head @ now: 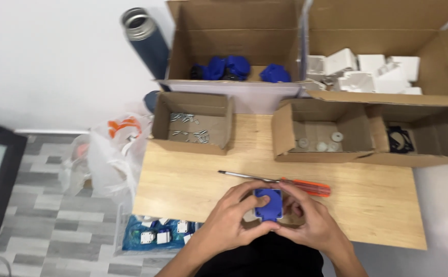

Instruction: Assembling electrical components by placing screws into a blue housing and tightening them with a manual screwdriver.

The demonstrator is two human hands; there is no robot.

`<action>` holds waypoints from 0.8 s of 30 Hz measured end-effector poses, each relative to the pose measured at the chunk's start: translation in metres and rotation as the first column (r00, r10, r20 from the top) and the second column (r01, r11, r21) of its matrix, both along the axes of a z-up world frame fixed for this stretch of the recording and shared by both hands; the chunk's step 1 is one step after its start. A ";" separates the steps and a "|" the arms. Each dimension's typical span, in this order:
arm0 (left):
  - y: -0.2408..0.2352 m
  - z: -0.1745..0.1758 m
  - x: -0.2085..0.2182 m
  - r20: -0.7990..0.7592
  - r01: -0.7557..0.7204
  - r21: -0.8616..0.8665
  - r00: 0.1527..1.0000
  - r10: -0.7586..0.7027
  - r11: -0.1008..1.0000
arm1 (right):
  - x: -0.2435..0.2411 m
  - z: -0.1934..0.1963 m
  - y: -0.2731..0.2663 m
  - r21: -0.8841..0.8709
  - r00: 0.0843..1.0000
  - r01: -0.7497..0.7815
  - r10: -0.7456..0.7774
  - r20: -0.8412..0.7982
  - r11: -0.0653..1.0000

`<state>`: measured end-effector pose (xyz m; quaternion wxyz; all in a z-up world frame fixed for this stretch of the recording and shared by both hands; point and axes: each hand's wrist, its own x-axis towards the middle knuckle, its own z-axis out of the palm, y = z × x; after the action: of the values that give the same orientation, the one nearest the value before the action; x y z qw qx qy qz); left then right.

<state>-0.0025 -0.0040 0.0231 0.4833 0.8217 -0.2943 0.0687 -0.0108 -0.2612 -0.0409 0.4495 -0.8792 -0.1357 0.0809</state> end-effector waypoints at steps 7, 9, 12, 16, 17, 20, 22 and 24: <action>-0.002 -0.017 -0.014 0.111 -0.005 0.001 0.994 0.005 1.000 | -0.002 0.002 0.002 -0.032 0.997 -0.008 0.011 0.083 0.999; 0.001 -0.023 -0.015 0.111 -0.005 -0.003 0.994 0.005 1.000 | -0.002 0.007 0.005 -0.029 0.995 -0.001 0.004 0.097 1.000; 0.005 -0.032 -0.012 0.130 0.009 -0.006 0.991 -0.008 1.000 | 0.006 0.023 0.010 -0.024 0.966 -0.089 0.092 0.243 0.996; 0.001 -0.051 -0.015 0.191 -0.039 0.001 0.981 0.038 0.999 | 0.005 0.046 0.016 -0.020 0.896 -0.242 0.231 0.380 0.970; 0.001 -0.051 -0.016 0.181 -0.021 -0.008 0.983 0.022 1.000 | 0.002 0.051 0.012 -0.027 0.903 -0.224 0.218 0.369 0.974; -0.001 -0.050 -0.013 0.207 -0.031 -0.057 0.977 0.042 0.998 | 0.005 0.072 -0.004 0.032 0.941 -0.226 0.210 0.265 0.973; -0.001 -0.054 -0.014 0.232 -0.085 -0.019 0.969 0.087 0.996 | 0.009 0.087 -0.020 -0.012 0.969 -0.134 0.134 0.206 0.991; -0.003 -0.055 -0.019 0.195 -0.109 0.028 0.976 0.101 0.994 | 0.024 0.111 -0.021 -0.029 0.942 -0.043 0.051 0.331 0.999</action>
<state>-0.0210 -0.0068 -0.0320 0.4321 0.8348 -0.2972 0.1676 0.0132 -0.2824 0.0702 0.4087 -0.8816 -0.2295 -0.0558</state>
